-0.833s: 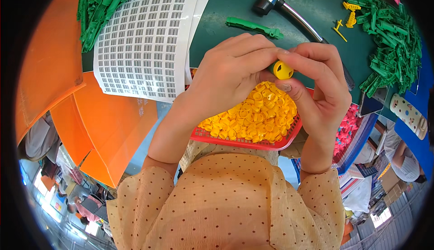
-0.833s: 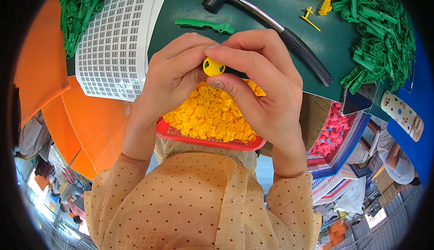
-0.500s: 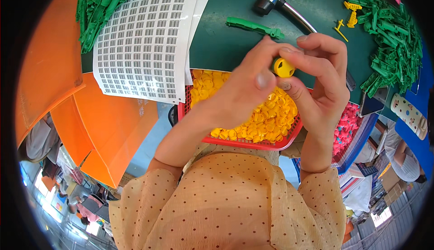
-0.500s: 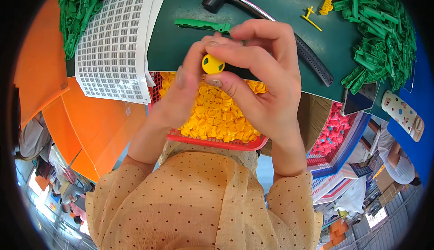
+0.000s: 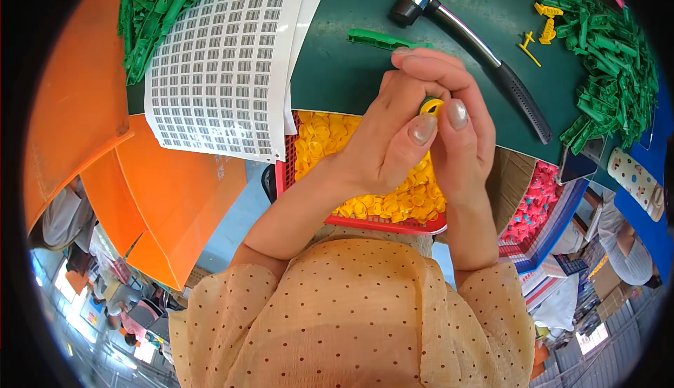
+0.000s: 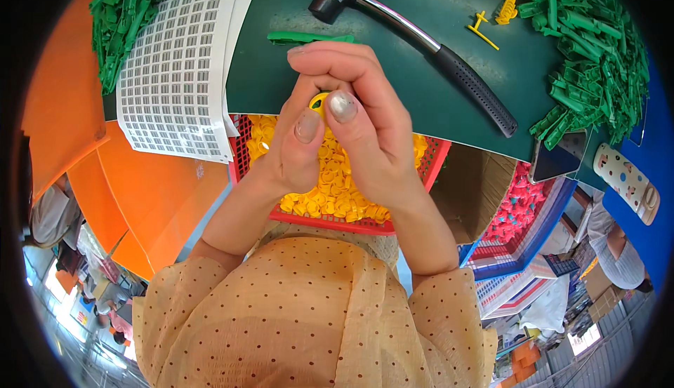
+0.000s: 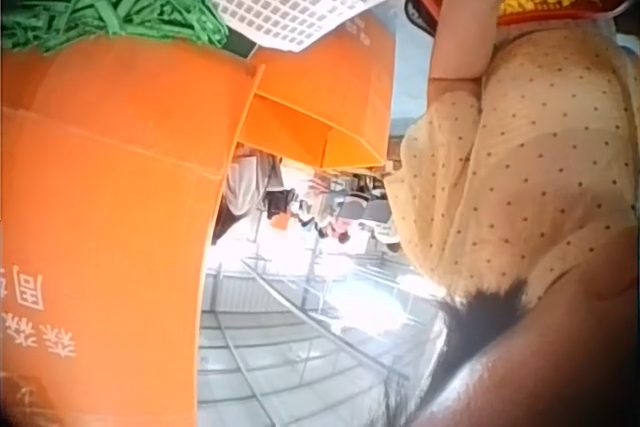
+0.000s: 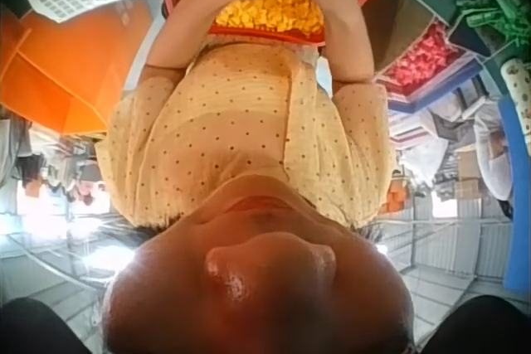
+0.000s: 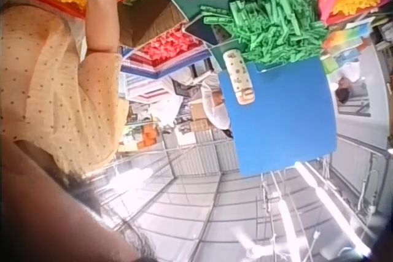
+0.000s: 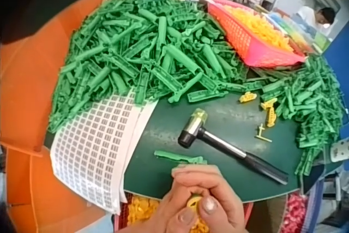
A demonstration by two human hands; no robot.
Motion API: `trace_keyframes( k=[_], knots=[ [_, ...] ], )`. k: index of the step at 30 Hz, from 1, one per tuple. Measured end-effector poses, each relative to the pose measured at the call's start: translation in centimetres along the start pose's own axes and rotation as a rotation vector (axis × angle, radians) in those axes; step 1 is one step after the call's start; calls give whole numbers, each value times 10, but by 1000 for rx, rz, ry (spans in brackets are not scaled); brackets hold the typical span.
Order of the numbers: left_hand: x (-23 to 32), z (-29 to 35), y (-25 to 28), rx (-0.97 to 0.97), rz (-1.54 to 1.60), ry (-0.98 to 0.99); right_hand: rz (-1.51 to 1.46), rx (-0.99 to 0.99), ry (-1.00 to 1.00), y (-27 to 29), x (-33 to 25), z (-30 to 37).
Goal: Assembling small plastic toy components and applying labels at a factory workbench.
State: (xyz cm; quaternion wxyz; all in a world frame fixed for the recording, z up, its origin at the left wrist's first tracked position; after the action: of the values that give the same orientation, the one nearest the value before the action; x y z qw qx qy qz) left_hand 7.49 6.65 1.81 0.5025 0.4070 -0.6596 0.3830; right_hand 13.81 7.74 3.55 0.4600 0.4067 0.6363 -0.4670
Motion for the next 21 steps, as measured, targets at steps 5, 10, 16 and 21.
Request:
trace_keyframes(
  k=[5,10,16,21],
  knots=[
    [-1,3,3,51,-51,4,4,91,66,2,3,2],
    [3,1,4,68,-59,-31,-14,78,89,1,2,2],
    [-4,3,5,32,310,149,61,63,93,7,-6,6],
    [18,2,30,73,-68,35,-12,247,-58,58,-20,24]
  ],
)
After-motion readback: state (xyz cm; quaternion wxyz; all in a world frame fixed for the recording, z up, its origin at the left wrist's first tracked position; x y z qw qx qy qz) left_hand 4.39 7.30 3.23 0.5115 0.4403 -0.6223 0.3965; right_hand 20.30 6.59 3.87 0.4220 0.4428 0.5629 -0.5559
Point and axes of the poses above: each hand's wrist, its own z-axis away from the middle knuckle, its own y-axis out of the back of the hand, x = y × z, the point moved 10 cm from there along -z, towards the middle knuckle
